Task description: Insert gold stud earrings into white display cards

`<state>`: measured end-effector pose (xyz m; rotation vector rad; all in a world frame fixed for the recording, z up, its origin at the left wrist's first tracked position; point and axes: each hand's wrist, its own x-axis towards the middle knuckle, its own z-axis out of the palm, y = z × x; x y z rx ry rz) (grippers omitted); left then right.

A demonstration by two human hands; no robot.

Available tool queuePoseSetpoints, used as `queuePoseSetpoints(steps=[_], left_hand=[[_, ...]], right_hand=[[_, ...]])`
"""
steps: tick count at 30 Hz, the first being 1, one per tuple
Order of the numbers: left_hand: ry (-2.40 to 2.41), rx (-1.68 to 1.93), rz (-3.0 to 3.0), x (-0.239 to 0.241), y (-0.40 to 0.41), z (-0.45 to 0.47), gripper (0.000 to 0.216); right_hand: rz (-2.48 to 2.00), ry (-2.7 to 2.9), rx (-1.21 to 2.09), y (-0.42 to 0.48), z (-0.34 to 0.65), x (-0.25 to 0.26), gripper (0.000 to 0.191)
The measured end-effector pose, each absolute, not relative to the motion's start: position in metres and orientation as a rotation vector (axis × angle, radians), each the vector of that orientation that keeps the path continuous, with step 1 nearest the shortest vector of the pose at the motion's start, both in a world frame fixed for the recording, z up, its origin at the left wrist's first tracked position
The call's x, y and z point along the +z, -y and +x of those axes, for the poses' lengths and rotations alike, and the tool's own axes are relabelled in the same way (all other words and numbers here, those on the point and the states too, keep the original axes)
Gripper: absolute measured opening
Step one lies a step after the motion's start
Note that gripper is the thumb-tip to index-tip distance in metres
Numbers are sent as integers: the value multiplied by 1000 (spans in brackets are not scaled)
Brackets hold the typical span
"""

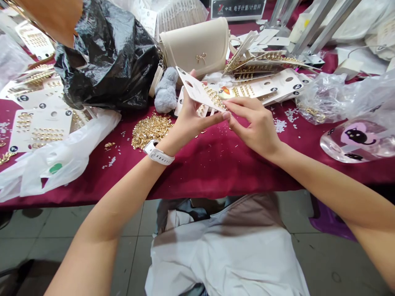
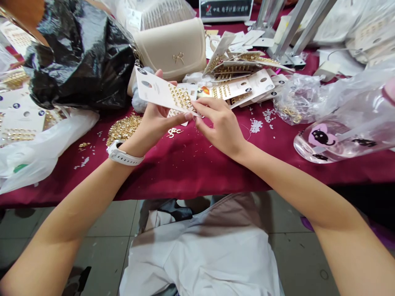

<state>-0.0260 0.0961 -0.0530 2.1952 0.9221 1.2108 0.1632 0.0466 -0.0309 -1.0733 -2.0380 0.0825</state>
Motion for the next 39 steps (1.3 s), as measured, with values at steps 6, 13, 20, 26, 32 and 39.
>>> queuePoseSetpoints(steps=[6, 13, 20, 26, 32, 39], left_hand=[[-1068, 1170, 2441, -52, -98, -27, 103], [-1131, 1142, 2588, -55, -98, -31, 91], [-1249, 1307, 2607, -37, -69, -19, 41], [-1317, 1321, 2618, -33, -60, -13, 15], [-1249, 1327, 2646, -34, -64, -14, 8], [-1261, 1321, 2686, -28, -58, -11, 6]], right_hand=[[-1027, 1817, 525, -46, 160, -30, 23], [-943, 1272, 1281, -48, 150, -31, 23], [-892, 826, 1623, -53, 146, -31, 21], [-890, 780, 1680, -45, 139, -32, 17], [-841, 790, 1706, -43, 138, -39, 6], [-847, 863, 1695, -40, 138, -34, 12]])
